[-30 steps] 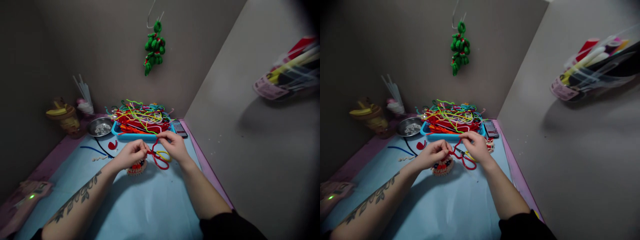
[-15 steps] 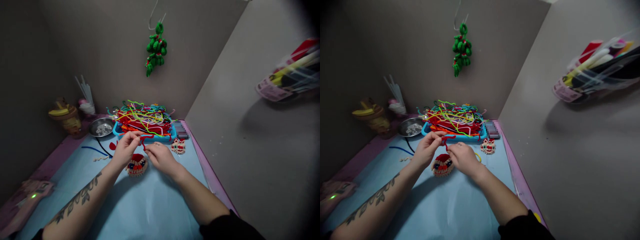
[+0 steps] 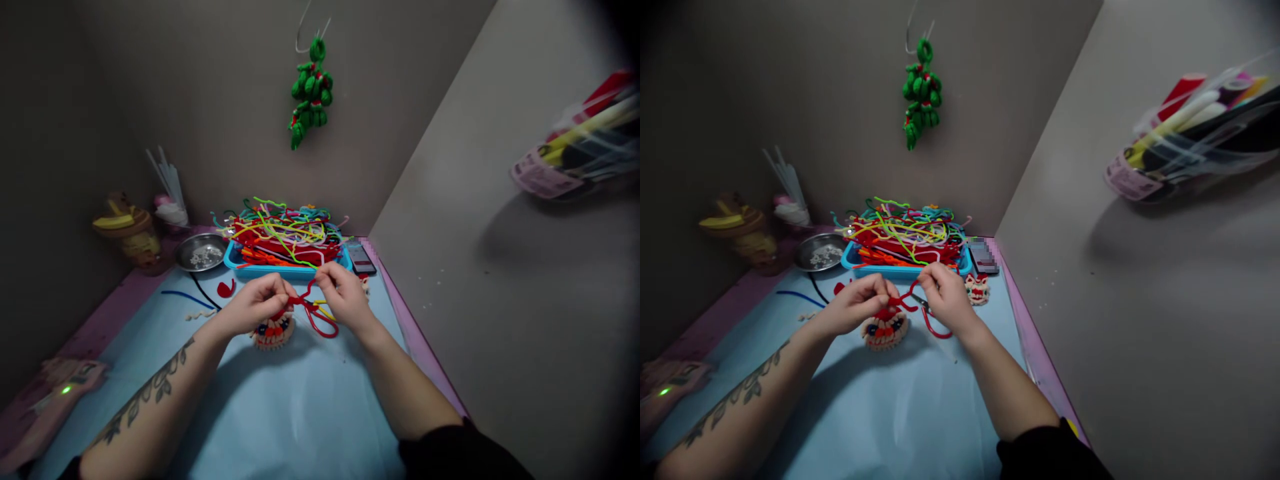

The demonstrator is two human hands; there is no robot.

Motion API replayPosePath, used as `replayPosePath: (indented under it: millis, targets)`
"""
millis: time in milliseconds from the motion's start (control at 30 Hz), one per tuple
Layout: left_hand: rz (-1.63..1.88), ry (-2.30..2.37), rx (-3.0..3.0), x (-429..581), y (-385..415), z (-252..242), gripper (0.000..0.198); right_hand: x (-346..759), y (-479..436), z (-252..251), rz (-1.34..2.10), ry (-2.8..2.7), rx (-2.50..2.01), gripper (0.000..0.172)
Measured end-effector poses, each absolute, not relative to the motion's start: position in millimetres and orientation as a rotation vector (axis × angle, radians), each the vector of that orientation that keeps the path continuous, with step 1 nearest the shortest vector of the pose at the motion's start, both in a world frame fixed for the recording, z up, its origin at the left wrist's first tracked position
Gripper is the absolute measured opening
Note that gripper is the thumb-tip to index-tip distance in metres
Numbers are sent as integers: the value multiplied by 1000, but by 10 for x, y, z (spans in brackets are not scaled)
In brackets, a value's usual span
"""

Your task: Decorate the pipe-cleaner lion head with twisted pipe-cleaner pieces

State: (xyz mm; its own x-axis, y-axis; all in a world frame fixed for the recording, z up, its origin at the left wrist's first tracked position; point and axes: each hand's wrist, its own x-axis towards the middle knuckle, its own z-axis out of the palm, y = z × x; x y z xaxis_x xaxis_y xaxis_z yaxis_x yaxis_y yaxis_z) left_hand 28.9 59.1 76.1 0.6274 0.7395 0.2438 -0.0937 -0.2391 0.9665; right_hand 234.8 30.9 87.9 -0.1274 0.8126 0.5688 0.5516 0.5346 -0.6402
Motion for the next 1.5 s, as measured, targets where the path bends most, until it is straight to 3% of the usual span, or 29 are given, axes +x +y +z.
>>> replayPosePath:
  millis: [200,467,800,967,1233,1500]
  targets:
    - [1201,589,1366,450,589,611,20,2231,336,798,598,-1879,-1151,16]
    - [1316,922,1454,527,529,597,21,2090,309,767,1063,-1728,-1236,22]
    - [973,1050,1386,452,646,629,32,2218,469,708,1159,-1469,-1236,23]
    - [746,989,1431,467,594,626,32,2215,520,659,1159,-1411,-1260,13]
    - [542,954,2027,69,839,793,20,2040,472,413,930,-1682,-1327,19]
    - [390,924,1913,98,859,672,24,1933,579,253,1309,-1339,-1356,23]
